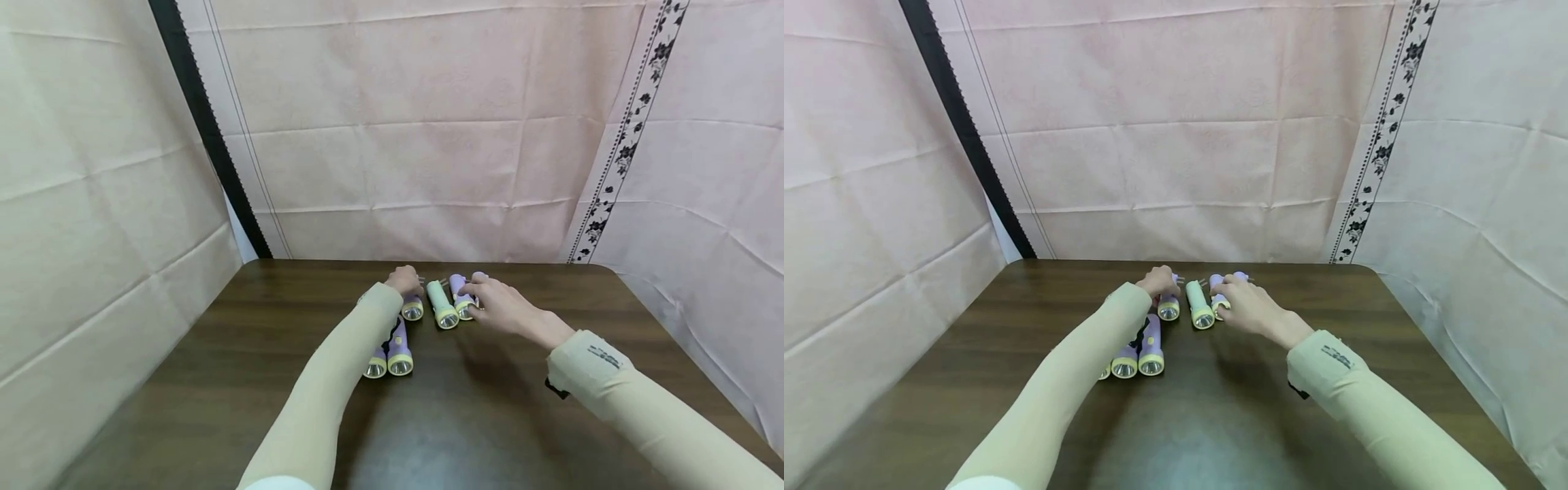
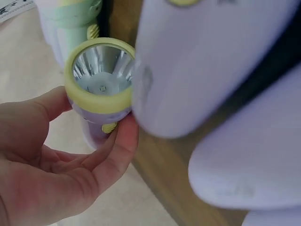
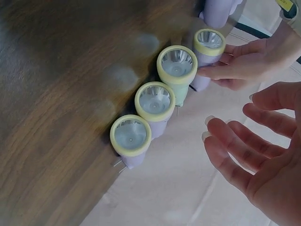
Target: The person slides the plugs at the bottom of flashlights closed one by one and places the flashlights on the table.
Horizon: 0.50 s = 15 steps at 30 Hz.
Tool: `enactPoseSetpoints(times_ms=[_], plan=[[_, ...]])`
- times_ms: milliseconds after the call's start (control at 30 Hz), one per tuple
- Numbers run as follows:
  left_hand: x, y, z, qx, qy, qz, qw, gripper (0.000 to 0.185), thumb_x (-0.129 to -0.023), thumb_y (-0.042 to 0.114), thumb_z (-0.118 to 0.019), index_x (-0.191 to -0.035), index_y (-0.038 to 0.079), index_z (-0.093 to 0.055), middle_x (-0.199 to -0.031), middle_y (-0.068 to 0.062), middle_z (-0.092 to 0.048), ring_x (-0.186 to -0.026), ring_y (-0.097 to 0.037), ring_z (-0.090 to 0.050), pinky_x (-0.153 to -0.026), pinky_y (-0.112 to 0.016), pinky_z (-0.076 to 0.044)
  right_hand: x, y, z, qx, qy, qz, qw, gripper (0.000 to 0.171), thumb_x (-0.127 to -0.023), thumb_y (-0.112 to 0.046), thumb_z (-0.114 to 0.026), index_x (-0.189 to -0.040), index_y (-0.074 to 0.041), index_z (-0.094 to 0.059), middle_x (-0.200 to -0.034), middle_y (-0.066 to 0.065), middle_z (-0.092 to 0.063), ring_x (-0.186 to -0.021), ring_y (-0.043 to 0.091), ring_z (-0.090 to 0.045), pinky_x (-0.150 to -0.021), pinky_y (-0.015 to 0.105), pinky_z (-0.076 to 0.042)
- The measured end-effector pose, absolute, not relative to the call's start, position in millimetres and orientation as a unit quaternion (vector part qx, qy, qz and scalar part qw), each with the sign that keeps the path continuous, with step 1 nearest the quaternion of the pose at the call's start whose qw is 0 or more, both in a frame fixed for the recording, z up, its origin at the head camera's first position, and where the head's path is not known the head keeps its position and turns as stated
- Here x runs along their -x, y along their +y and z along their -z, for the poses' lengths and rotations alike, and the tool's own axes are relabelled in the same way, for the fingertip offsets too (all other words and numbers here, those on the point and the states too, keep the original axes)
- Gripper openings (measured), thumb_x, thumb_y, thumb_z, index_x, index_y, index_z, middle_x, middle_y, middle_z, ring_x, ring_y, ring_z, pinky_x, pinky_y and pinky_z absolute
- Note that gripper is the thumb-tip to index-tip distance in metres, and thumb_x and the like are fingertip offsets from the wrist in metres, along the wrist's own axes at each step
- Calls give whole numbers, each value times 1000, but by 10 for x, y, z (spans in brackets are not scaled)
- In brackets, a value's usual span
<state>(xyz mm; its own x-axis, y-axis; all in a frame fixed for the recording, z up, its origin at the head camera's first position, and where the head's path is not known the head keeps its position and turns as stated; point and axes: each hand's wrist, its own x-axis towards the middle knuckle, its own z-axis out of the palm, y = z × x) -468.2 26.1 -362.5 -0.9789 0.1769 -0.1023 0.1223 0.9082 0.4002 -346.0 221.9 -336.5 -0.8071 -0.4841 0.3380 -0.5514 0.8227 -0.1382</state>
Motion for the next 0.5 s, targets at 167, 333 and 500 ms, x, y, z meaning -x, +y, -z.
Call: enactPoseSetpoints(times_ms=[167,333,500], plan=[[4608,122,3475,-70,971,-227,33,32,-84,23,-68,-106,1,-61,-103,-15,-63,-87,-26,-61,-71,-33,-52,3484,2155,3332,-271,-943,-125,145,41,-83,-8,-60,-124,-7,-63,-100,8,-62,-73,16,-52,-65,32,-44],[4555,21,3327,-94,965,-245,-15,33,-79,25,-73,-99,3,-62,-95,-12,-65,-82,-24,-63,-65,-31,-52,3498,2127,3243,-269,-942,-131,151,51,-84,-8,-59,-134,-9,-54,-103,9,-62,-76,17,-54,-67,35,-45],[4495,-74,3246,-134,956,-257,-41,33,-77,24,-74,-99,4,-61,-93,-11,-66,-80,-24,-64,-67,-33,-53,3513,2099,3170,-266,-942,-141,149,58,-85,-9,-58,-142,-13,-46,-113,10,-61,-73,14,-54,-64,32,-44]])
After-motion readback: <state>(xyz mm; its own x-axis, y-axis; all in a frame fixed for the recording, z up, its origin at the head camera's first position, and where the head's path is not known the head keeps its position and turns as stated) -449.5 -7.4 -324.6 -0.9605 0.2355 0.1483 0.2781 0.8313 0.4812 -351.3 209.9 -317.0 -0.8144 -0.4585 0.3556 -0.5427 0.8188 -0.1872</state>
